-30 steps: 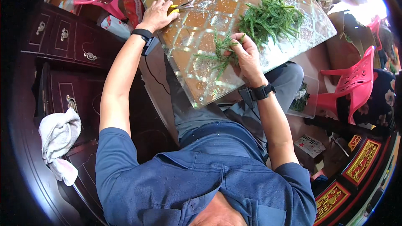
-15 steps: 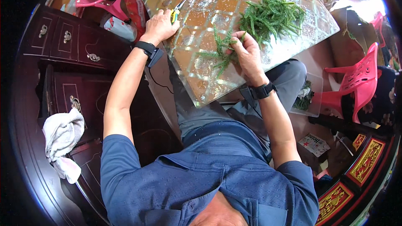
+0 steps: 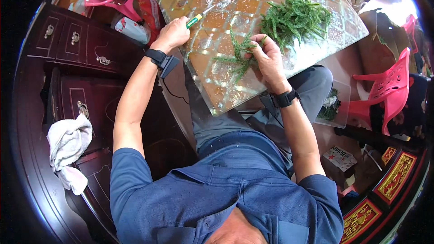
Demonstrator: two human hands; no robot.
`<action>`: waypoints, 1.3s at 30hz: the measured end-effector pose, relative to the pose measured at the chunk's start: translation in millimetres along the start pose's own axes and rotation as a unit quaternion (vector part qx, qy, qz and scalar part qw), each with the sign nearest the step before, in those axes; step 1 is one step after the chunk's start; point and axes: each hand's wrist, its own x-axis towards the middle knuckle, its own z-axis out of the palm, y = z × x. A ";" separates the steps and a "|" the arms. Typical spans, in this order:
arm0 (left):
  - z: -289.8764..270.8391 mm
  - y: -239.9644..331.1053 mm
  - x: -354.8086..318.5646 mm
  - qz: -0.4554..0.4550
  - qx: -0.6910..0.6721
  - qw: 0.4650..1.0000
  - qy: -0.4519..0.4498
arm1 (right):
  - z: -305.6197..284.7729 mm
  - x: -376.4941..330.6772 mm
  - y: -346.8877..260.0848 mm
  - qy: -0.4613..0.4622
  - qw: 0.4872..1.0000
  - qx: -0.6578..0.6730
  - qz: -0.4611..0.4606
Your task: Trimming and cleaning green plant bundles using scissors on a work table.
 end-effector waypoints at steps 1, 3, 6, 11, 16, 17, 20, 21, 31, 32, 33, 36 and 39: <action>-2.3 0.3 -1.0 -0.001 0.000 1.000 0.000 | -1.2 -0.2 -1.2 -0.001 1.000 -0.003 0.002; -13.6 3.4 -5.4 -0.049 -0.315 0.937 -0.140 | -3.5 -0.8 -2.4 -0.001 1.000 -0.010 0.006; -49.4 26.4 -27.3 -0.071 -0.508 0.833 -0.208 | -6.2 -0.3 -0.3 0.005 1.000 -0.002 0.000; -77.4 65.9 -80.9 -0.038 -0.573 0.784 -0.234 | -2.6 -1.3 -0.5 0.012 1.000 0.018 0.000; -69.8 93.4 -91.5 -0.012 -0.486 0.831 -0.269 | -1.4 -1.0 0.2 0.040 0.999 -0.012 0.009; -68.1 94.7 -90.9 -0.013 -0.487 0.832 -0.268 | -0.9 -1.3 0.6 0.042 0.999 -0.015 0.007; -60.4 94.8 -83.0 -0.010 -0.412 0.865 -0.286 | -0.6 -1.8 2.0 0.046 0.999 -0.020 0.001; -60.3 96.7 -81.3 -0.010 -0.412 0.865 -0.286 | 0.3 -1.9 1.8 0.039 0.998 -0.050 -0.004; -32.9 104.7 -70.8 0.152 -0.316 0.929 -0.115 | 4.3 -4.7 -0.4 0.016 0.991 -0.128 -0.028; -34.6 107.4 -71.3 0.141 -0.313 0.932 -0.118 | 4.6 -4.7 0.2 0.017 0.991 -0.127 -0.027; -36.7 109.6 -72.1 0.141 -0.312 0.932 -0.119 | 5.8 -4.8 1.4 0.031 0.984 -0.171 -0.043; -47.8 114.7 -76.2 0.032 -0.374 0.905 -0.201 | 7.5 -5.3 2.3 0.060 0.962 -0.255 -0.073; -57.1 119.6 -77.1 0.015 -0.372 0.899 -0.229 | 6.9 -6.4 -0.8 0.056 0.951 -0.286 -0.098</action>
